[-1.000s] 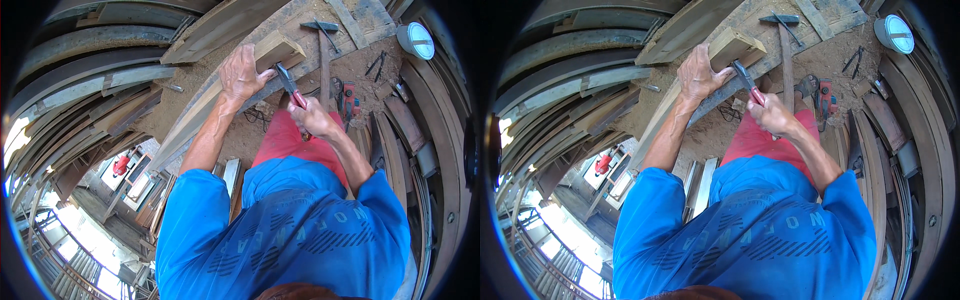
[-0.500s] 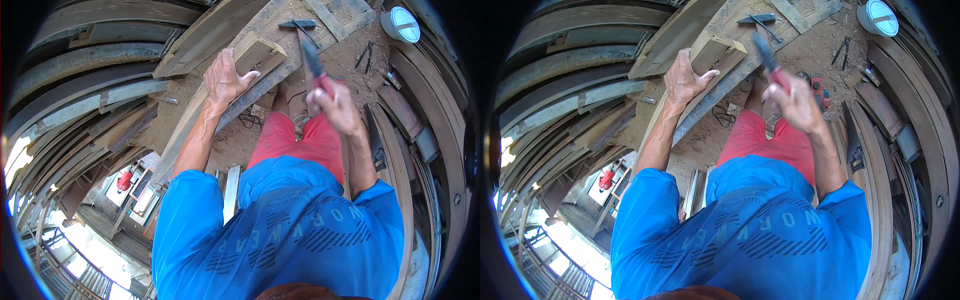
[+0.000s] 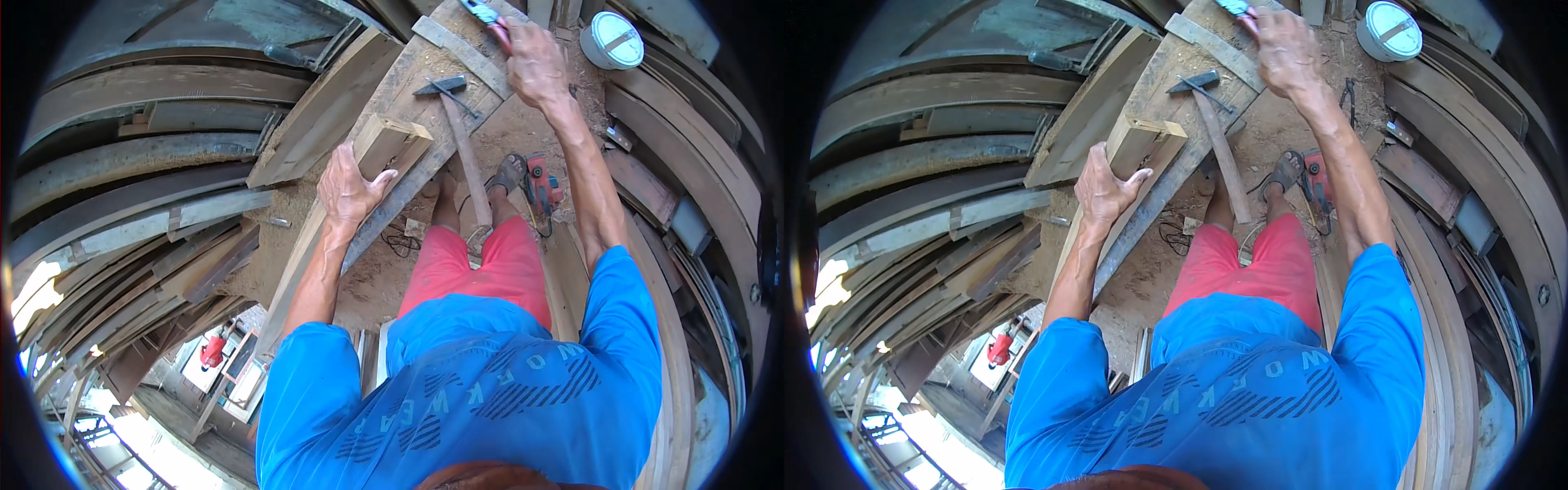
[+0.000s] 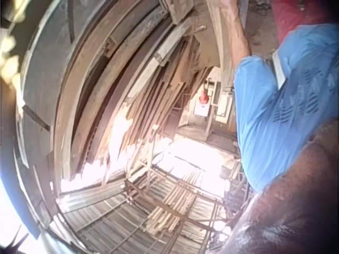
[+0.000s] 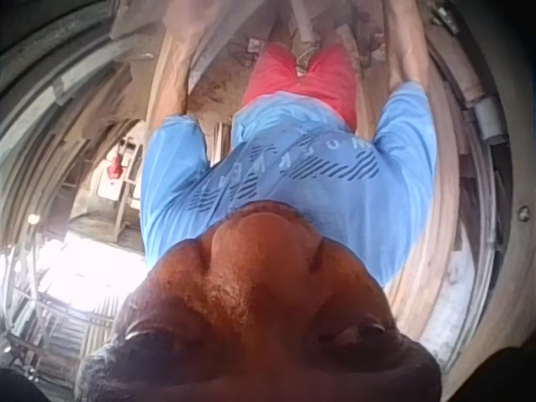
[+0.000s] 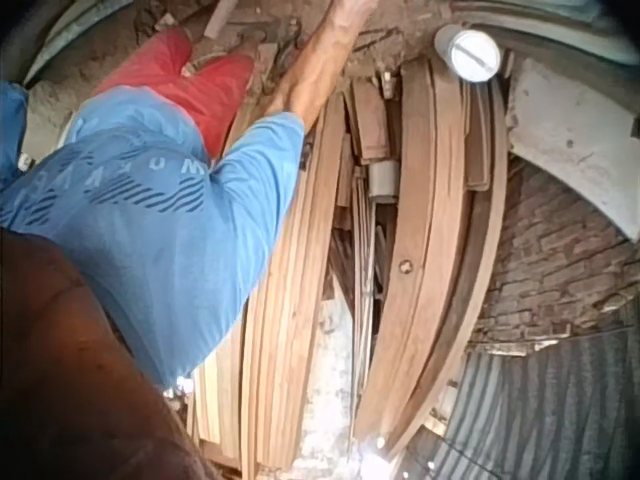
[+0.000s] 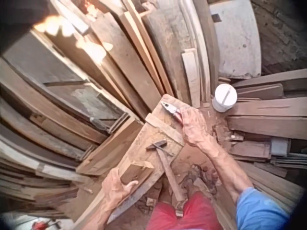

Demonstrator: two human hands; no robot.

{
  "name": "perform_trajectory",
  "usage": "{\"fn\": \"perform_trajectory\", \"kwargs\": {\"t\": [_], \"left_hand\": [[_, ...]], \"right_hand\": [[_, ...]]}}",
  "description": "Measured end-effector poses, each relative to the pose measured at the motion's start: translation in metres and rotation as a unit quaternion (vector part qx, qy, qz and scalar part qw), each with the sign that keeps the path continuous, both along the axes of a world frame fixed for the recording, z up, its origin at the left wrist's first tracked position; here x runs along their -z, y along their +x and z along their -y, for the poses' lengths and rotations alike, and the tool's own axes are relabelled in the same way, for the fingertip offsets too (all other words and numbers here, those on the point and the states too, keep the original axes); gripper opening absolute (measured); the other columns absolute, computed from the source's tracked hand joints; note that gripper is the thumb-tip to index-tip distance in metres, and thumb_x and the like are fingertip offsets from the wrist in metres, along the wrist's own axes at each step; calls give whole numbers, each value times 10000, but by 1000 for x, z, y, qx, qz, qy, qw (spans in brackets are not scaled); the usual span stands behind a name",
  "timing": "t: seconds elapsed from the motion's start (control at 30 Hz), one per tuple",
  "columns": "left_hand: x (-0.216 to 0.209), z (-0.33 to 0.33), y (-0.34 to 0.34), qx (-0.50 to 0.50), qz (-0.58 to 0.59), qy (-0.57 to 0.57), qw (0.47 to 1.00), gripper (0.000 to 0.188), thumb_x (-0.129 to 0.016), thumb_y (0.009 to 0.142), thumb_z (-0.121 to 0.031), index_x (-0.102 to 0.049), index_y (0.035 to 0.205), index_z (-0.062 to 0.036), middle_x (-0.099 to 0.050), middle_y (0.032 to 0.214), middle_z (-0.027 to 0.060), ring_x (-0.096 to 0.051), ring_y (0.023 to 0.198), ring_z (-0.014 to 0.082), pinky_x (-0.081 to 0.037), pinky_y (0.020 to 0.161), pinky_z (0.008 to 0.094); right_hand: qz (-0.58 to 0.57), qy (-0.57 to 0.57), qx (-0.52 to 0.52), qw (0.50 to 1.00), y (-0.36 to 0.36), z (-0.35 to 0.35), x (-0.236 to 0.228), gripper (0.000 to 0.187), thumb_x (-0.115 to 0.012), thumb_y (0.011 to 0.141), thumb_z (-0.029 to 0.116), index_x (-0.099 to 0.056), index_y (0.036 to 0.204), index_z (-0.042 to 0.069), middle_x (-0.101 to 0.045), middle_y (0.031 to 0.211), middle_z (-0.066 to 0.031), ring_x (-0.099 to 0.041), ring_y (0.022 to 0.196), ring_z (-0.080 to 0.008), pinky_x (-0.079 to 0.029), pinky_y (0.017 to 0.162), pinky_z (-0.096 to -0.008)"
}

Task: The person sands a long wooden beam with a power sander. They hammer nails into a small wooden block and use pliers to pull a nail from the wood.

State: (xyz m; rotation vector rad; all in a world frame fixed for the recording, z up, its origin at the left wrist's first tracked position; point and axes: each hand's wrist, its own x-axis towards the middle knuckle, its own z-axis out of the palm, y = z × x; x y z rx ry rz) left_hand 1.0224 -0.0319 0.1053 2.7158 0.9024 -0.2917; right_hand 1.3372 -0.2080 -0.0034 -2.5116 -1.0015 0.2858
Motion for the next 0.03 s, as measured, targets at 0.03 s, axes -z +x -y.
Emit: {"fn": "perform_trajectory", "kwargs": {"t": [0.03], "left_hand": [[2, -2, -2, 7, -3, 4, 1000, 858, -942, 648, -402, -505, 1283, -25, -671, 1133, 217, -674, 1035, 409, -557, 850, 476]], "right_hand": [[-5, -10, -16, 1000, -2, -5, -1, 584, -718, 873, 267, -534, 1405, 114, -616, 1287, -244, -598, 1195, -418, -453, 1069, -514]]}}
